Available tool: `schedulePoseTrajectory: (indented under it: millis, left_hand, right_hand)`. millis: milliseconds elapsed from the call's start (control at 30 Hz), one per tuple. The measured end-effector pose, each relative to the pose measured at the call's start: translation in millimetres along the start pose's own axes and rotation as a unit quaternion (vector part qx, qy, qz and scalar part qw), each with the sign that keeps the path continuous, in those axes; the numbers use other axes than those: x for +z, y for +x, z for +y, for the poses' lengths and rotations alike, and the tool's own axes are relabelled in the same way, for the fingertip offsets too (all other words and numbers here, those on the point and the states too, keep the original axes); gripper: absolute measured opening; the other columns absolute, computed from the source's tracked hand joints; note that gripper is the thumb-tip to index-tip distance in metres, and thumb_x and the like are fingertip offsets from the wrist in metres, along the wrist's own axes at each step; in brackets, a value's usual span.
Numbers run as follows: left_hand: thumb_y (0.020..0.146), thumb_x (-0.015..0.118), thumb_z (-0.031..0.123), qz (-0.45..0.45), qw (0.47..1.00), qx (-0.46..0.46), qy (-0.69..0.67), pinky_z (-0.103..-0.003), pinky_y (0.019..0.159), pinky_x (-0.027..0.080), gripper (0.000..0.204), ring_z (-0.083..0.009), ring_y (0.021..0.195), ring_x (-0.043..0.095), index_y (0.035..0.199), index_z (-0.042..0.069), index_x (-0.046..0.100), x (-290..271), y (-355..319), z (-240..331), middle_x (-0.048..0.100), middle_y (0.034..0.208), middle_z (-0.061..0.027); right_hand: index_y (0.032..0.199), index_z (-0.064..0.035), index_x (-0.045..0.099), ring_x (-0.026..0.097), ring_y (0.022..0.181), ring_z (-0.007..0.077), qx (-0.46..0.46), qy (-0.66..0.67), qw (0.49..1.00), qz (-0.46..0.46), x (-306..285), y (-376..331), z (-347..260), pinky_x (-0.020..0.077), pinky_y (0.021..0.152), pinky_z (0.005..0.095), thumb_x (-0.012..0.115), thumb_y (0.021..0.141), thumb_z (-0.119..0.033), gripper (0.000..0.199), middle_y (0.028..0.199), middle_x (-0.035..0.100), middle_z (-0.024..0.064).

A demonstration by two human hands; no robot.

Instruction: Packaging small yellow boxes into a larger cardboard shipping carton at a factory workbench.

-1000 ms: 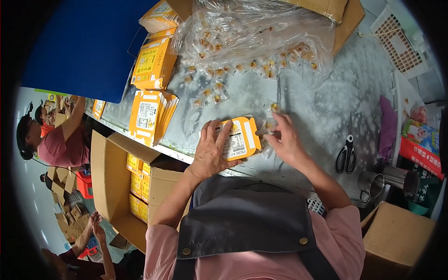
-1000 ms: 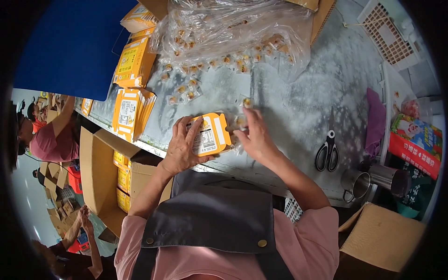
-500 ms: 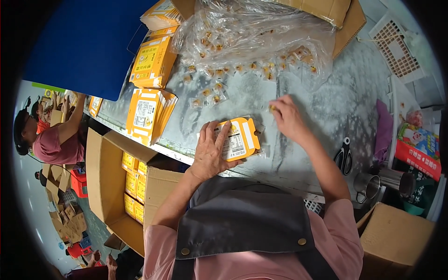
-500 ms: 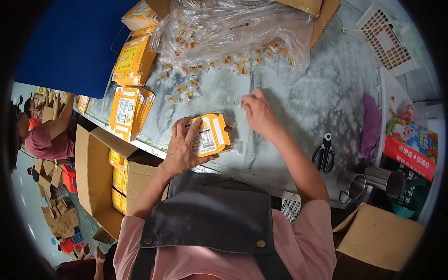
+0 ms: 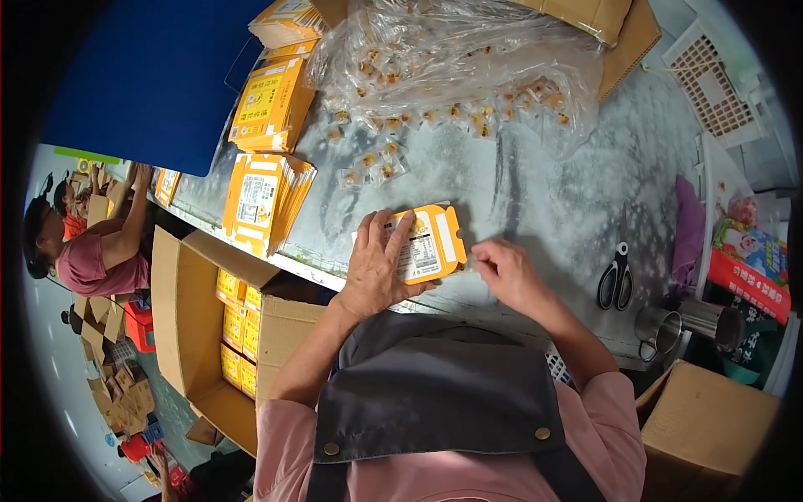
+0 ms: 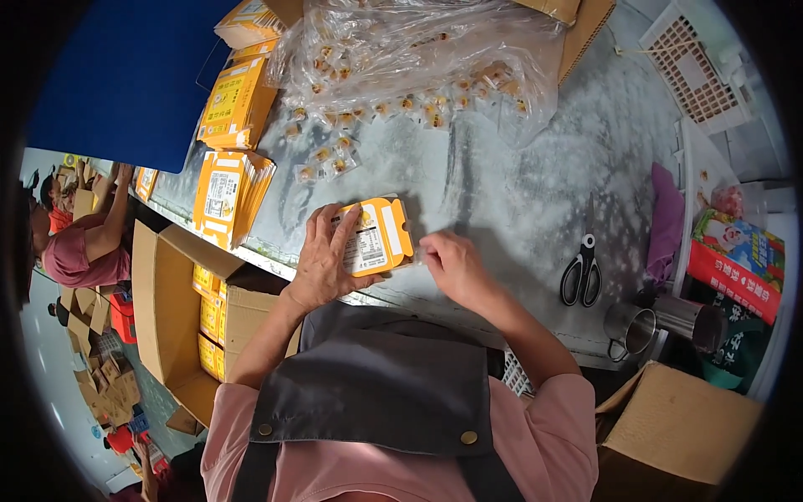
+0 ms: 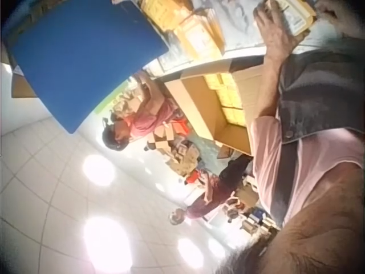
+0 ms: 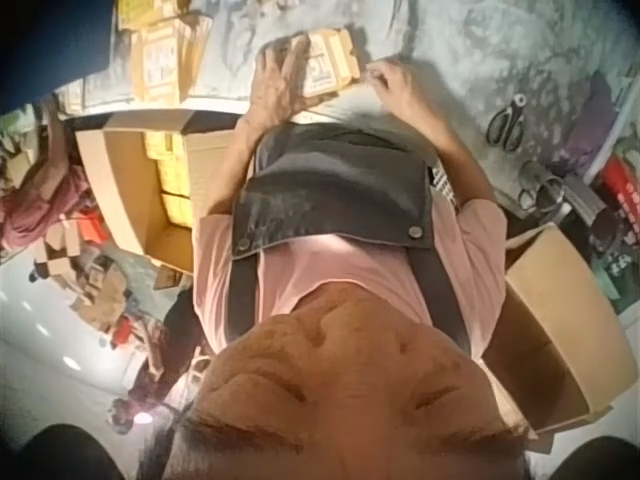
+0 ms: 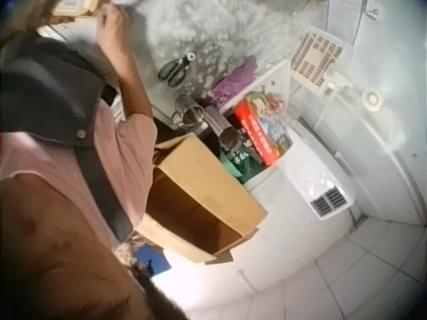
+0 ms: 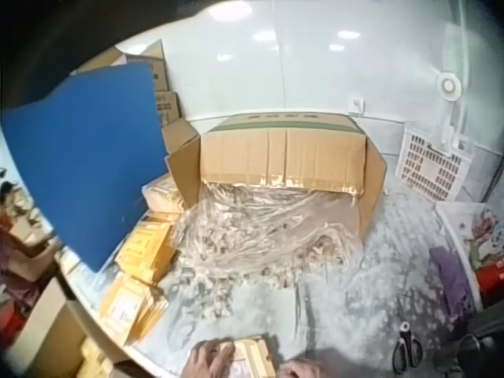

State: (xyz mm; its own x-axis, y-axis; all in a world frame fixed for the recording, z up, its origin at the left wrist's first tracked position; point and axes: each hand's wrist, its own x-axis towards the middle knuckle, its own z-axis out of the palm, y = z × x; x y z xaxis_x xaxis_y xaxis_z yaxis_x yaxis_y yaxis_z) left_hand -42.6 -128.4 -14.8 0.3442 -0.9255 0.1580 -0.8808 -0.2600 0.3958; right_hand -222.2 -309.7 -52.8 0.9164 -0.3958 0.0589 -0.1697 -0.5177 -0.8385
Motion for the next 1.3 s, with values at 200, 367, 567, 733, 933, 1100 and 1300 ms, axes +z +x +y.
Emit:
schedulePoseTrajectory:
  millis: [200, 367, 567, 733, 933, 1100, 1300]
  left_hand:
    - [0.052, 0.091, 0.041, 0.022, 0.999, -0.028, -0.015, -0.052, 0.103, 0.037, 0.113, -0.0448, 0.121, 0.038, 0.144, 0.004, 0.036, -1, -4, -1, 0.038, 0.132, -0.0249]
    - [0.057, 0.090, 0.041, 0.200, 0.968, -0.154, -0.013, -0.055, 0.102, 0.034, 0.118, -0.0469, 0.122, 0.035, 0.147, 0.001, 0.026, 14, 2, 5, 0.035, 0.132, -0.0307]
    - [0.073, 0.083, 0.031, 0.200, 0.960, -0.102, -0.169, -0.046, 0.102, 0.039, 0.114, -0.0415, 0.127, 0.035, 0.151, -0.005, 0.007, 8, 2, 52, 0.029, 0.139, -0.0308]
    - [0.094, 0.059, 0.007, 0.192, 0.893, -0.067, -0.401, -0.035, 0.083, 0.053, 0.079, -0.0281, 0.100, 0.064, 0.152, -0.003, 0.007, 14, 10, 35, 0.049, 0.131, -0.0226]
    - [0.101, 0.050, 0.020, 0.202, 0.904, -0.154, -0.344, -0.035, 0.082, 0.052, 0.067, -0.0295, 0.091, 0.068, 0.152, 0.001, 0.011, 31, 12, 25, 0.063, 0.113, -0.0216]
    - [0.104, 0.044, 0.023, 0.200, 0.890, -0.180, -0.368, -0.039, 0.077, 0.051, 0.039, -0.0342, 0.087, 0.066, 0.137, 0.005, 0.034, 32, 7, 27, 0.063, 0.101, -0.0217]
    - [0.105, 0.043, 0.021, 0.255, 0.854, -0.182, -0.415, -0.029, 0.062, 0.043, 0.028, -0.0147, 0.065, 0.046, 0.086, 0.001, 0.051, 28, 6, 27, 0.051, 0.079, -0.0088]
  right_hand:
    - [0.115, 0.0082, 0.061, 0.068, 0.088, 0.0162, 0.121, 0.242, 0.961, -0.057, 23, 32, 11, 0.0556, 0.076, 0.0289, 0.059, 0.092, -0.001, 0.024, 0.096, 0.070, 0.0114]
    - [0.139, 0.0021, 0.036, 0.062, 0.097, 0.0162, 0.005, 0.289, 0.952, 0.099, 45, 18, -14, 0.0514, 0.082, 0.0290, 0.059, 0.096, -0.006, 0.049, 0.112, 0.061, 0.0120]
    - [0.153, -0.0004, 0.005, 0.042, 0.128, 0.0208, -0.084, 0.303, 0.932, 0.183, 33, 29, -61, 0.0339, 0.107, 0.0341, 0.043, 0.098, -0.003, 0.067, 0.143, 0.039, 0.0158]
    - [0.154, 0.0024, 0.009, 0.036, 0.135, 0.0222, -0.124, 0.176, 0.963, 0.163, 18, 34, -34, 0.0280, 0.112, 0.0336, 0.035, 0.101, -0.008, 0.060, 0.152, 0.032, 0.0172]
    - [0.146, 0.0019, 0.034, 0.047, 0.125, 0.0193, -0.080, 0.209, 0.959, 0.176, 33, 41, -37, 0.0357, 0.106, 0.0319, 0.035, 0.104, -0.014, 0.045, 0.141, 0.047, 0.0139]
    - [0.125, -0.0005, 0.051, 0.058, 0.098, 0.0124, -0.020, 0.238, 0.950, 0.201, 45, 37, -22, 0.0465, 0.087, 0.0273, 0.038, 0.106, -0.022, 0.032, 0.111, 0.062, 0.0086]
    - [0.113, 0.0024, 0.055, 0.057, 0.083, 0.0106, -0.071, 0.159, 0.960, 0.218, 33, 39, -30, 0.0479, 0.078, 0.0263, 0.042, 0.105, -0.020, 0.027, 0.092, 0.064, 0.0063]
